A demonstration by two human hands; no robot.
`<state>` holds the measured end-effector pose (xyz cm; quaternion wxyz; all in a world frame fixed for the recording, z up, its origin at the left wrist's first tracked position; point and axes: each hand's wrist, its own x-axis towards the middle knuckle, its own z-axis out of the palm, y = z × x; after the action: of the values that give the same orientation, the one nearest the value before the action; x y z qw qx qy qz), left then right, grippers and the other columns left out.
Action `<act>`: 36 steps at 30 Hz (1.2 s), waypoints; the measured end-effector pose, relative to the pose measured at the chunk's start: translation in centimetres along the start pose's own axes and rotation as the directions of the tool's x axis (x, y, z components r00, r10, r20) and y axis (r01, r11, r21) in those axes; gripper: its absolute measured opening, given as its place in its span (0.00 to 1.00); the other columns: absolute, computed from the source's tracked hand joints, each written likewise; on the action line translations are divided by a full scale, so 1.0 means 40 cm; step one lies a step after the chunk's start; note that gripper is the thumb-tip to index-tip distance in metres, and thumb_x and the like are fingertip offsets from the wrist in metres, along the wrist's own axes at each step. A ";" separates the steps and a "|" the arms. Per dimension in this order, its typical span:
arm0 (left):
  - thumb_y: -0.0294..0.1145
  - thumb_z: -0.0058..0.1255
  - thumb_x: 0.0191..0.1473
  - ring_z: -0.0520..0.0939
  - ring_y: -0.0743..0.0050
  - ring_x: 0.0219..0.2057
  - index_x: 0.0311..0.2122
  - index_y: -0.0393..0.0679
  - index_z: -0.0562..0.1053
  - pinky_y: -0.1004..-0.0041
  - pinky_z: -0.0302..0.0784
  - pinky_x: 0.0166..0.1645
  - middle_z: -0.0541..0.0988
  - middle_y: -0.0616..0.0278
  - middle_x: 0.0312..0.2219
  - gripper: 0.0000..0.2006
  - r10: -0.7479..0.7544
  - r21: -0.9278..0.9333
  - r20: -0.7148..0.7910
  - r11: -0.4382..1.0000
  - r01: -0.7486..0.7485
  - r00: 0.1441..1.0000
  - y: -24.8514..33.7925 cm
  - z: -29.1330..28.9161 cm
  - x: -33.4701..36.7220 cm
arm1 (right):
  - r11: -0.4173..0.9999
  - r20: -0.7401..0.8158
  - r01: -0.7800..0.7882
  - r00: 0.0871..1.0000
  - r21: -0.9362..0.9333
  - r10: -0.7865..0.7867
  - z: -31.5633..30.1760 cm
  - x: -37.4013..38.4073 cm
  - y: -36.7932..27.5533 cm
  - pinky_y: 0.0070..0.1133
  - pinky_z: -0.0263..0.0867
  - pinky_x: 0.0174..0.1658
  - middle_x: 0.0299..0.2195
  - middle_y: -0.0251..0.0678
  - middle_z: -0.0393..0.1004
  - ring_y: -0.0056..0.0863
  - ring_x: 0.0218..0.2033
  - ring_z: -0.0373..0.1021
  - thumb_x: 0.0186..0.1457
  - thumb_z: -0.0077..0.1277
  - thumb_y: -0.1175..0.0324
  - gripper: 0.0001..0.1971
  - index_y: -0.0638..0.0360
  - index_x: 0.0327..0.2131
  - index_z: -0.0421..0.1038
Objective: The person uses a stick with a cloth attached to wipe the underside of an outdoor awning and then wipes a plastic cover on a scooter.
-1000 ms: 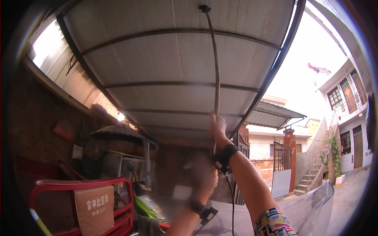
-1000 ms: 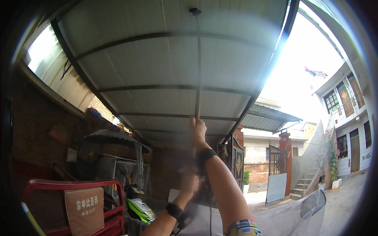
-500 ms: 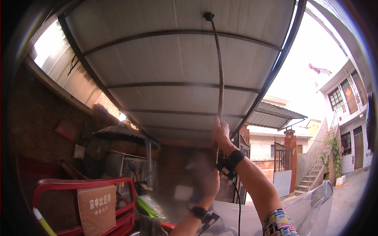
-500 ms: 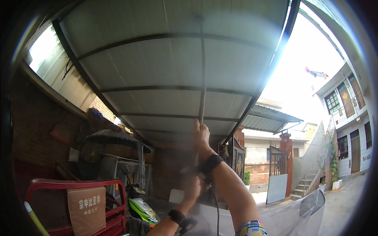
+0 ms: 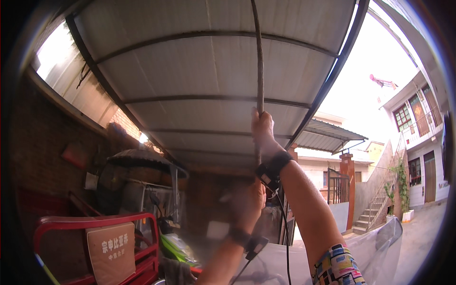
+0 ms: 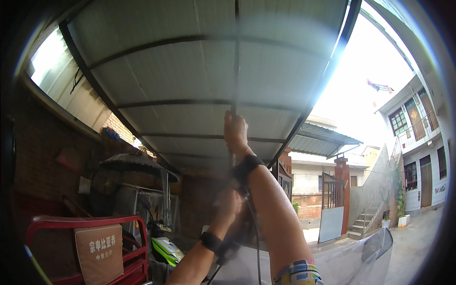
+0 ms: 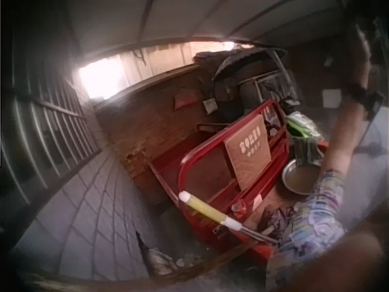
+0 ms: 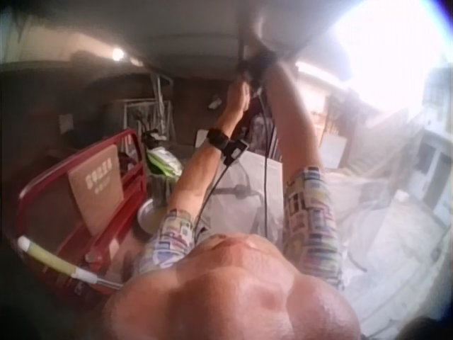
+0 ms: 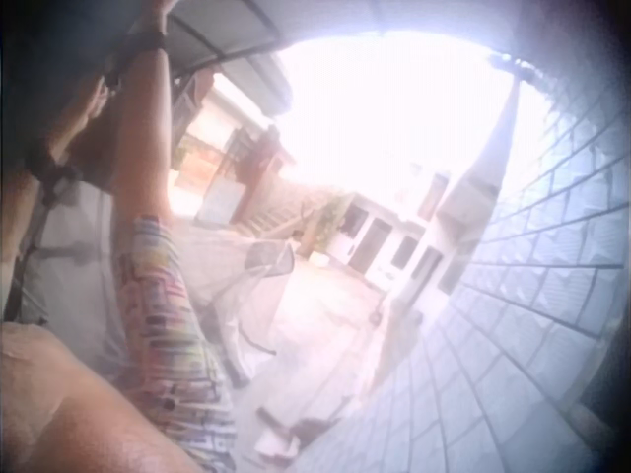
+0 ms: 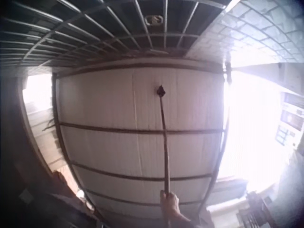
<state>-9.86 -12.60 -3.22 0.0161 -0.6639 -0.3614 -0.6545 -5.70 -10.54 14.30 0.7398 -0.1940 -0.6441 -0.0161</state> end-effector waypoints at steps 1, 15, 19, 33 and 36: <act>0.50 0.22 0.54 0.65 0.74 0.08 0.07 0.45 0.62 0.74 0.64 0.19 0.63 0.65 0.03 0.29 0.010 0.000 -0.025 1.000 -0.010 1.000 -0.001 0.019 0.003 | 0.999 -0.030 0.046 0.998 -0.025 -0.047 -0.001 0.018 0.037 0.35 0.61 0.31 0.21 0.54 0.68 0.48 0.28 0.67 0.50 0.36 0.54 0.23 0.70 0.24 0.65; 0.30 0.38 0.47 0.61 0.74 0.11 0.13 0.46 0.59 0.70 0.57 0.15 0.60 0.64 0.08 0.13 -0.136 -0.503 0.089 0.849 0.162 0.987 -0.244 0.273 -0.042 | 0.981 -0.013 -0.080 0.997 -0.179 0.079 -0.007 -0.077 0.265 0.35 0.60 0.36 0.25 0.58 0.67 0.52 0.33 0.64 0.47 0.39 0.51 0.25 0.71 0.23 0.67; 0.22 0.38 0.45 0.65 0.68 0.16 0.16 0.41 0.61 0.66 0.61 0.23 0.65 0.58 0.13 0.08 0.079 0.110 -0.106 0.992 -0.068 0.991 -0.384 0.294 -0.011 | 0.978 0.014 -0.080 0.996 -0.190 0.084 0.038 -0.110 0.262 0.35 0.59 0.37 0.26 0.58 0.67 0.52 0.32 0.64 0.47 0.39 0.52 0.24 0.71 0.26 0.66; 0.35 0.42 0.48 0.70 0.68 0.15 0.46 0.44 0.60 0.69 0.64 0.17 0.70 0.64 0.18 0.19 0.739 0.662 -0.186 0.581 -0.473 0.648 -0.180 0.148 0.096 | 0.995 -0.087 0.060 0.995 0.083 -0.053 -0.060 0.064 0.012 0.27 0.58 0.16 0.15 0.42 0.65 0.32 0.15 0.65 0.48 0.41 0.53 0.22 0.68 0.21 0.61; 0.32 0.43 0.47 0.70 0.69 0.15 0.44 0.45 0.61 0.70 0.64 0.17 0.70 0.64 0.18 0.17 0.654 0.622 -0.246 0.673 -0.402 0.715 -0.297 0.199 0.178 | 0.991 -0.037 0.101 0.994 0.093 -0.098 -0.008 0.067 0.001 0.24 0.56 0.10 0.13 0.37 0.63 0.27 0.11 0.63 0.48 0.41 0.51 0.22 0.65 0.19 0.59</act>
<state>-9.81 3.36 -3.46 0.4744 -0.5396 -0.2970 -0.6289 -4.94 -9.99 16.83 0.7568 -0.1261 -0.6409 -0.0259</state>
